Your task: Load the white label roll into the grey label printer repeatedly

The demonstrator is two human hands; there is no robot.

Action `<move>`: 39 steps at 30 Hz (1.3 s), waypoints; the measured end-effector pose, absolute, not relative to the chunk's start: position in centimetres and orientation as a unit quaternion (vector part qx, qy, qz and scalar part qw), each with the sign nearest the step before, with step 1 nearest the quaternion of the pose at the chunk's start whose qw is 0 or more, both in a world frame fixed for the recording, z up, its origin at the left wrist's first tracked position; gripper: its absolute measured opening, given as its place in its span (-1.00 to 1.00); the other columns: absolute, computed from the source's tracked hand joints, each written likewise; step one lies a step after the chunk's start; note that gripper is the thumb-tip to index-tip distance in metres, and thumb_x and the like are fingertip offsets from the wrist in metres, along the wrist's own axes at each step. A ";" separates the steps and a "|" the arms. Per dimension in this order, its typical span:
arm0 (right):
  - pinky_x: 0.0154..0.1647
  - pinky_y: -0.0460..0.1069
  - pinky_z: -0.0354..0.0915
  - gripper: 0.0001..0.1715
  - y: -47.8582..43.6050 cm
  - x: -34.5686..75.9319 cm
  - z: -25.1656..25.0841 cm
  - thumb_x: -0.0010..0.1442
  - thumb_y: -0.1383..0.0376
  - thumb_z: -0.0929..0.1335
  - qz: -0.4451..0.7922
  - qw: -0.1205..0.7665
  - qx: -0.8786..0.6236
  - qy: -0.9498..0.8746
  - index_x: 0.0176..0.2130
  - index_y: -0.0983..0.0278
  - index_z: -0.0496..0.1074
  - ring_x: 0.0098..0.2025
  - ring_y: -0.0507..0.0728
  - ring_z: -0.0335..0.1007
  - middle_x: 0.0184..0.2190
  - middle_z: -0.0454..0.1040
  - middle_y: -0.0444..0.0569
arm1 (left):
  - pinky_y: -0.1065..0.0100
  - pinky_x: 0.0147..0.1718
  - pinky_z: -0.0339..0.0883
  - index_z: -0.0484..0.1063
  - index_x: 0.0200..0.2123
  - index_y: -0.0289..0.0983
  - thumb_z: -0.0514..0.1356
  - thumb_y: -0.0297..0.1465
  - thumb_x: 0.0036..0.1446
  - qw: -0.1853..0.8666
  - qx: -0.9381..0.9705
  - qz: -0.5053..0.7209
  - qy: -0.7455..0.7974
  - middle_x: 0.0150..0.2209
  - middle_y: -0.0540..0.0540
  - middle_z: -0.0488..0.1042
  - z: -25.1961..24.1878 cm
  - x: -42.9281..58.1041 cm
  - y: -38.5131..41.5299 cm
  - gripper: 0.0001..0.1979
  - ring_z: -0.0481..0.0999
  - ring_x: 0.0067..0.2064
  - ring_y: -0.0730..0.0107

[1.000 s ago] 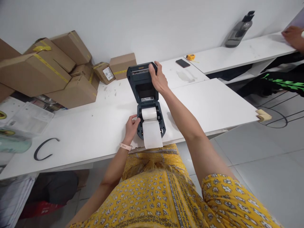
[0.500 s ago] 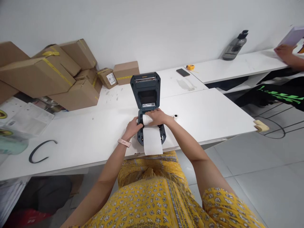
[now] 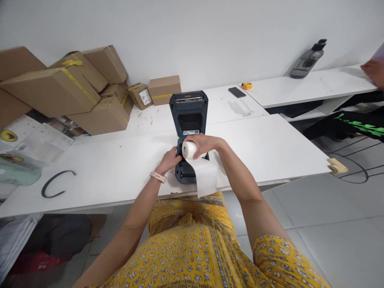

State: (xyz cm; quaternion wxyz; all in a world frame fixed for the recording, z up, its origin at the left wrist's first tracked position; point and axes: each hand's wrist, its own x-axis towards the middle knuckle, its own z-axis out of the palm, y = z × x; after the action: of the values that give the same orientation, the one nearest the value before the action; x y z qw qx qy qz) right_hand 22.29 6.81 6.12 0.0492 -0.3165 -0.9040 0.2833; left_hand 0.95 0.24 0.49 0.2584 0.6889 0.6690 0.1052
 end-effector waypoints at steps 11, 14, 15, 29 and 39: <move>0.16 0.14 0.38 -0.25 -2.1 33.5 5.9 -0.05 0.11 0.57 0.449 0.242 -0.330 -0.794 0.11 0.06 0.39 0.12 0.29 0.46 0.08 0.50 -0.01 | 0.19 -0.19 0.36 0.27 0.28 -0.37 0.09 -0.39 0.17 0.285 0.676 0.137 0.666 -0.19 -0.25 0.60 0.3 1.0 0.1 -0.41 0.59 -0.12 -0.03; 0.22 0.19 0.35 -0.22 -2.4 34.3 5.1 -0.02 0.14 0.55 0.425 0.222 -0.345 -0.807 0.17 0.06 0.36 0.17 0.31 0.43 0.12 0.48 0.00 | 0.19 -0.20 0.35 0.26 0.30 -0.36 0.08 -0.41 0.17 0.282 0.675 0.139 0.668 -0.20 -0.25 0.60 0.3 1.0 0.1 -0.40 0.59 -0.13 -0.02; 0.26 0.20 0.32 -0.16 -2.4 34.7 5.2 -0.02 0.15 0.55 0.416 0.231 -0.351 -0.807 0.22 0.05 0.33 0.21 0.32 0.40 0.15 0.48 0.00 | 0.20 -0.20 0.35 0.27 0.29 -0.36 0.08 -0.41 0.17 0.281 0.675 0.140 0.668 -0.20 -0.24 0.60 0.3 1.0 0.0 -0.40 0.59 -0.14 -0.01; 0.10 0.22 0.45 -0.17 9.3 34.6 5.0 -0.26 0.18 0.54 0.358 0.498 -0.482 -0.625 0.04 0.20 0.38 0.08 0.32 0.48 0.03 0.52 0.05 | 0.24 -0.30 0.29 0.30 0.26 -0.31 0.08 -0.38 0.16 0.290 0.668 0.156 0.667 -0.29 -0.17 0.57 -0.2 0.8 0.2 -0.43 0.56 -0.27 0.08; -0.03 0.15 0.45 -0.31 12.6 31.5 0.2 -0.24 0.28 0.44 0.366 0.367 -0.574 -0.634 -0.04 0.20 0.35 -0.05 0.24 0.41 -0.06 0.48 0.04 | 0.26 -0.32 0.25 0.26 0.30 -0.33 0.08 -0.38 0.15 0.301 0.662 0.162 0.667 -0.34 -0.14 0.54 0.0 0.9 0.1 -0.38 0.52 -0.30 0.10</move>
State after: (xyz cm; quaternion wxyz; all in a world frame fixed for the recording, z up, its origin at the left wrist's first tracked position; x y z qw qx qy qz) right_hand 31.51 12.58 0.22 0.3671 -0.5737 -0.6340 0.3661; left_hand 0.86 0.05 0.01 0.3008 0.6619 0.6673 0.1616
